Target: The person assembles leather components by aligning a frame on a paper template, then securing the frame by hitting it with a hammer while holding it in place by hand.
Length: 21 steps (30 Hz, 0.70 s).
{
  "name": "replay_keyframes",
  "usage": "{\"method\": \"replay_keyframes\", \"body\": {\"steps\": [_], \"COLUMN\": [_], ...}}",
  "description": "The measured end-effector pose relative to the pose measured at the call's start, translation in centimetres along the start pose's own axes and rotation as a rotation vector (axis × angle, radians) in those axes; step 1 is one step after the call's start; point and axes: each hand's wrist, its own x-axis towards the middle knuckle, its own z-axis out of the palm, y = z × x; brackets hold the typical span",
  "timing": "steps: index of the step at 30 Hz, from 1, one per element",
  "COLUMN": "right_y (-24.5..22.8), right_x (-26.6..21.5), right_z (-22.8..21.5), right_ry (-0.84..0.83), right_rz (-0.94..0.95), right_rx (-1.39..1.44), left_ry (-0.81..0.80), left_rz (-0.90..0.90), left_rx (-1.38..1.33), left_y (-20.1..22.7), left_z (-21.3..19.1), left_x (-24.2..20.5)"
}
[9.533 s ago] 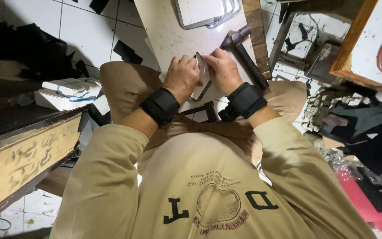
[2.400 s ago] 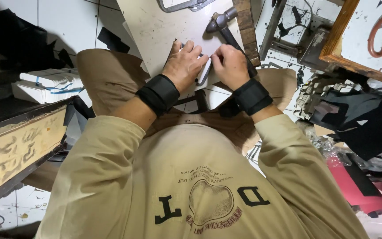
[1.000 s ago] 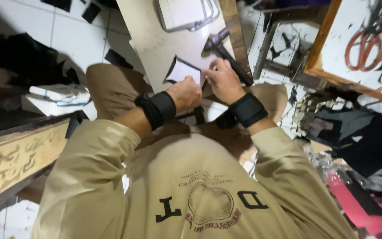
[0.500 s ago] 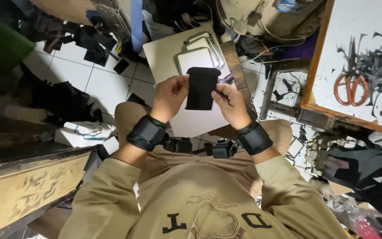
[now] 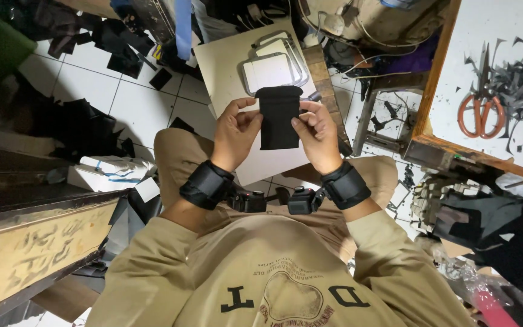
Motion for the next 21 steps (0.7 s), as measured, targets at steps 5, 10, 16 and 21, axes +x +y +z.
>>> {"method": "replay_keyframes", "body": {"steps": [5,10,16,21], "right_y": [0.0,0.4,0.5,0.8], "right_x": [-0.4,-0.5,-0.6,-0.6], "right_z": [0.3,0.3,0.3,0.4], "right_ry": [0.022,0.042,0.041,0.045], "right_rz": [-0.024,-0.05,-0.061,-0.046], "right_rx": [-0.07,-0.117,-0.137,-0.09], "left_ry": [0.028,0.035,0.075,0.056], "left_rz": [-0.025,-0.011,0.002,0.03], "left_rx": [0.017,-0.017,-0.002,-0.03], "left_y": [-0.7,-1.2,-1.8,-1.3], "left_z": [0.1,0.2,0.5,0.8], "left_x": [-0.4,-0.3,-0.2,-0.2]}}
